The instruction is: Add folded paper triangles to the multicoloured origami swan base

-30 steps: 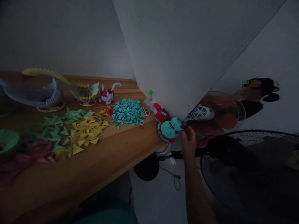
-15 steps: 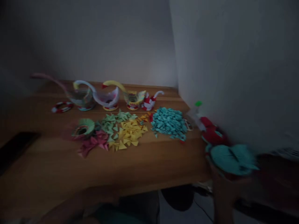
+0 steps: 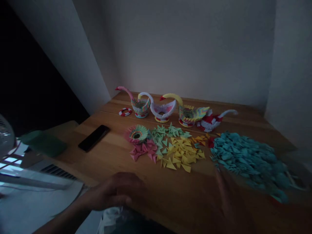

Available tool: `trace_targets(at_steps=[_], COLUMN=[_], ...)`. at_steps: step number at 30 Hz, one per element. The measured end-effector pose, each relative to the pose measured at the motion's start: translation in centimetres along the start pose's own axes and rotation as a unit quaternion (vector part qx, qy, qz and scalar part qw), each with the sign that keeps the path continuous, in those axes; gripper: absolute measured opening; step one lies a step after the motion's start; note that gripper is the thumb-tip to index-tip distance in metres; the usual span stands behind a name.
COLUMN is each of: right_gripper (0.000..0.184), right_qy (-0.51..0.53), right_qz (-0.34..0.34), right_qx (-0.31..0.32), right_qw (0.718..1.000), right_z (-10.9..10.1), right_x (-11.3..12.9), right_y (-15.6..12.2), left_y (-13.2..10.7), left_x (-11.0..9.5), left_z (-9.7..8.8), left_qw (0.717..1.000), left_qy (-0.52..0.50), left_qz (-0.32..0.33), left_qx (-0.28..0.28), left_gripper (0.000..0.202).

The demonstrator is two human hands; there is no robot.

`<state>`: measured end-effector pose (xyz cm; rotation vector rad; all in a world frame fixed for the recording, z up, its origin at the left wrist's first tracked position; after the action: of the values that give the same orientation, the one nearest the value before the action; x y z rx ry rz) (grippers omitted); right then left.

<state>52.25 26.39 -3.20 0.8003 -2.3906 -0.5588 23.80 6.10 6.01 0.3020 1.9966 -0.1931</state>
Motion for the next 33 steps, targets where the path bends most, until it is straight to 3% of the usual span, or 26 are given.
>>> trace_targets(at_steps=[4,7,11,15,17,21,23,27,30,33], right_gripper=[0.075,0.073,0.07,0.067,0.064,0.061,0.053,0.036,0.032,0.029], right_qy=[-0.03,-0.063,-0.075,-0.06,-0.027,0.046,0.053,-0.018,-0.07,-0.082], right_qz=[-0.109,-0.092,-0.066,-0.02,-0.024,-0.122,-0.128,-0.031,-0.034,-0.058], right_qx=[0.07,0.086,0.096,0.144,0.164,0.204,0.191,0.117,0.161,0.208], right_qw=[0.991,0.99,0.99,0.988,0.986,0.97,0.972,0.993,0.984,0.973], right_z=[1.5,2.2,2.9,4.3,4.9,4.6,3.0,-1.2,-0.7,1.5], right_x=[3.0,3.2,3.3,4.4,6.7,12.2,11.9,5.2,2.3,2.1], right_y=[1.6,4.0,5.8,4.8,3.7,2.6,3.9,8.3,10.2,11.0], left_y=[-0.6,-1.1,-0.7,0.6,1.4,2.5,2.4,1.9,2.5,4.4], left_x=[0.4,1.8,5.8,9.9,11.3,12.5,12.3,9.1,5.3,0.9], left_z=[-6.1,-9.9,-13.3,-15.8,-16.4,-16.8,-16.9,-16.4,-14.7,-11.8], left_qw=[0.984,0.959,0.946,0.937,0.936,0.93,0.925,0.914,0.917,0.932], left_qy=[0.053,0.092,0.093,0.069,0.047,0.019,0.011,0.043,0.085,0.128], left_qz=[0.031,0.033,-0.029,-0.08,-0.083,-0.075,-0.073,-0.054,-0.045,0.011], left_qx=[-0.17,-0.267,-0.308,-0.333,-0.34,-0.358,-0.372,-0.401,-0.388,-0.339], left_gripper=[0.046,0.054,0.064,0.068,0.067,0.069,0.071,0.069,0.059,0.05])
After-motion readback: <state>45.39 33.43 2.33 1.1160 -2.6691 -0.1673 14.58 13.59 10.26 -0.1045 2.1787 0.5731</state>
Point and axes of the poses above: each hand's wrist, its own y-axis towards the middle knuckle, its own z-axis out of the palm, x = y × z, the point moved 10 cm from there along y, towards the middle knuckle, and after that the axes turned 6 degrees about -z, right-handed, at the moved point
